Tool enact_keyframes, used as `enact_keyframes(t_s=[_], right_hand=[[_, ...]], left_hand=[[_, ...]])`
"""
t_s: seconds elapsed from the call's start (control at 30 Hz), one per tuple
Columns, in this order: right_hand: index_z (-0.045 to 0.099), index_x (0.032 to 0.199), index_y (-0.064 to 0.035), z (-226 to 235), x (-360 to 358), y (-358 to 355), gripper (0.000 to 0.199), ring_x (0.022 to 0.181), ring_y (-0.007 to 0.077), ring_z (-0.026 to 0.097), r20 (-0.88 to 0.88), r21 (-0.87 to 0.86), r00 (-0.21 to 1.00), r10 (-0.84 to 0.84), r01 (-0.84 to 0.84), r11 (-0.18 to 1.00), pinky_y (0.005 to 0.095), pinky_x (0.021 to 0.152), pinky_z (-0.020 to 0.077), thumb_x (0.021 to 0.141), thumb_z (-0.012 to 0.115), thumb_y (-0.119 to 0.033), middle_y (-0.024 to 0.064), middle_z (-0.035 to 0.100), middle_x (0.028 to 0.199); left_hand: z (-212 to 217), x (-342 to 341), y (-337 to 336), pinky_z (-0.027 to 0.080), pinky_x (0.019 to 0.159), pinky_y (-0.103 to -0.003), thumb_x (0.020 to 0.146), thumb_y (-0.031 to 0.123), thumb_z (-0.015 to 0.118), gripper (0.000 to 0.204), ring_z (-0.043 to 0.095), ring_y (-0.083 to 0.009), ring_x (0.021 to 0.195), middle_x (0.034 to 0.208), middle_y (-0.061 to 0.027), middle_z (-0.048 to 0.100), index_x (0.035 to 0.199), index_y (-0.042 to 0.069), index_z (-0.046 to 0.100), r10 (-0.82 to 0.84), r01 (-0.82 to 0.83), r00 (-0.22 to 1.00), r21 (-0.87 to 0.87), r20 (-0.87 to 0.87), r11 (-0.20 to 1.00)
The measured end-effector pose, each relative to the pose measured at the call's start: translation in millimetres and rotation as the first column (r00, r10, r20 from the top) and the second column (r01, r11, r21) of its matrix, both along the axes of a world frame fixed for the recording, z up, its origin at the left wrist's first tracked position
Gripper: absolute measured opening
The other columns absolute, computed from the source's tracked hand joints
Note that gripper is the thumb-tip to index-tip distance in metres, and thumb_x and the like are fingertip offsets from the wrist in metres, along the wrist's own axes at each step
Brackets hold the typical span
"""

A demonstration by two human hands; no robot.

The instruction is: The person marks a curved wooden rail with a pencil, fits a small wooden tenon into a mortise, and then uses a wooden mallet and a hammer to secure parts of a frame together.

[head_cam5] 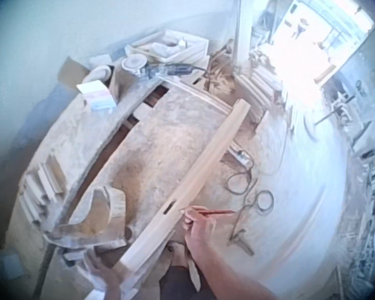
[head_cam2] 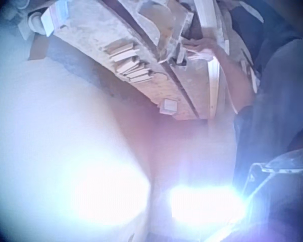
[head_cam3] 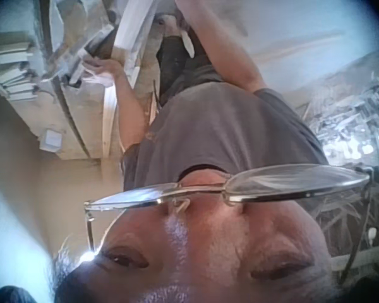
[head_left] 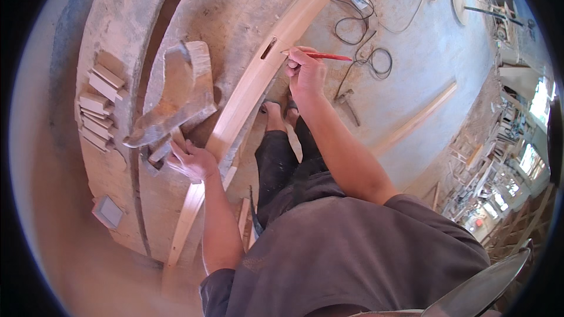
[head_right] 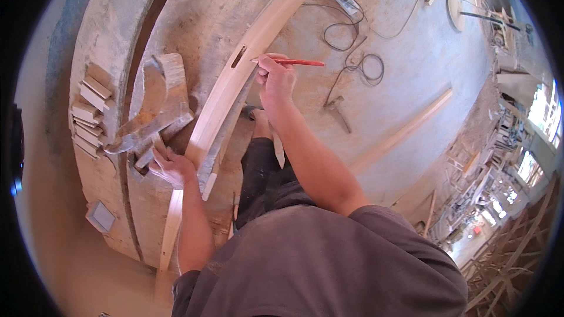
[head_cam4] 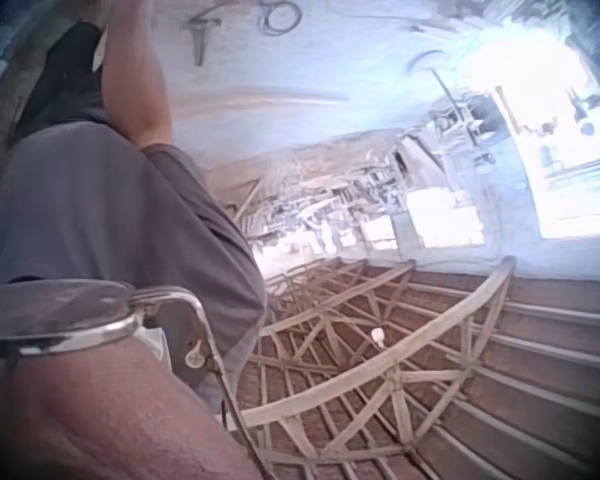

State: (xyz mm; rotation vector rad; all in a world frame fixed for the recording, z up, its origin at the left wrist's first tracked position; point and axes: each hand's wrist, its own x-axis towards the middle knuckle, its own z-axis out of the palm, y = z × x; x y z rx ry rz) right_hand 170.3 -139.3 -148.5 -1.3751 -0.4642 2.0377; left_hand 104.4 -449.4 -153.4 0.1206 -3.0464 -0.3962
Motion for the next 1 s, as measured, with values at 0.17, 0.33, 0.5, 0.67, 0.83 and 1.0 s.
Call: enact_keyframes(t_s=[0.17,0.33,0.5,0.67,0.83,1.0], right_hand=[[0.064,0.089,-0.0059,-2.8,-7.6,-6.4,0.011,0.059,0.0089,0.051,0.018,0.028,0.995,-0.097,0.097,0.995,0.0247,0.050,0.0384,0.084,0.072,0.001,0.0027,0.064,0.076],[0.065,0.087,-0.0068,-7.7,-12.3,-13.8,0.012,0.059,0.0080,0.051,-0.045,0.060,0.988,-0.151,0.153,0.986,0.0241,0.050,0.0374,0.084,0.073,0.001,0.0013,0.063,0.075],[0.064,0.087,-0.0077,-5.3,-11.5,-34.7,0.012,0.059,0.0071,0.051,-0.006,0.052,0.989,-0.149,0.149,0.987,0.0239,0.050,0.0359,0.084,0.074,0.000,-0.0005,0.062,0.074],[0.067,0.087,-0.0056,-13.3,-13.6,-17.8,0.009,0.061,0.0092,0.053,0.001,0.097,0.986,-0.164,0.164,0.982,0.0245,0.050,0.0392,0.084,0.074,-0.001,0.0038,0.065,0.075],[0.065,0.085,-0.0077,-14.3,-16.9,-8.9,0.011,0.059,0.0070,0.050,0.020,0.116,0.983,-0.185,0.181,0.977,0.0235,0.051,0.0365,0.082,0.074,-0.004,-0.0024,0.058,0.072],[0.067,0.085,-0.0052,-13.2,-10.7,-26.4,0.008,0.062,0.0087,0.054,-0.016,0.087,0.985,-0.172,0.172,0.981,0.0238,0.050,0.0397,0.085,0.074,-0.001,0.0033,0.065,0.076]], left_hand=[[2.2,-1.8,4.7,0.046,0.095,-0.054,0.098,0.020,0.063,0.047,0.056,-0.0408,0.115,0.124,-0.0220,0.052,0.141,0.004,0.057,0.036,-0.035,0.998,-0.026,0.060,0.999],[23.0,1.4,23.5,0.048,0.094,-0.055,0.102,0.024,0.058,0.049,0.058,-0.0411,0.118,0.131,-0.0212,0.050,0.147,0.007,0.052,0.105,-0.097,0.982,-0.054,0.157,0.994],[19.4,0.2,20.0,0.049,0.094,-0.055,0.103,0.025,0.054,0.048,0.059,-0.0419,0.117,0.134,-0.0222,0.049,0.148,0.007,0.051,0.092,-0.085,0.981,-0.050,0.171,0.995],[19.5,-1.9,20.9,0.048,0.095,-0.057,0.103,0.023,0.052,0.049,0.058,-0.0443,0.120,0.138,-0.0257,0.048,0.149,0.006,0.049,0.089,-0.085,0.978,-0.032,0.190,0.996],[16.8,-1.6,18.8,0.048,0.094,-0.057,0.102,0.020,0.053,0.048,0.058,-0.0454,0.119,0.135,-0.0259,0.049,0.147,0.003,0.048,0.056,-0.048,0.985,-0.050,0.164,0.998],[19.2,-0.6,22.8,0.049,0.093,-0.056,0.103,0.021,0.052,0.047,0.059,-0.0435,0.118,0.133,-0.0239,0.050,0.146,0.004,0.048,0.068,-0.059,0.982,-0.053,0.174,0.997]])
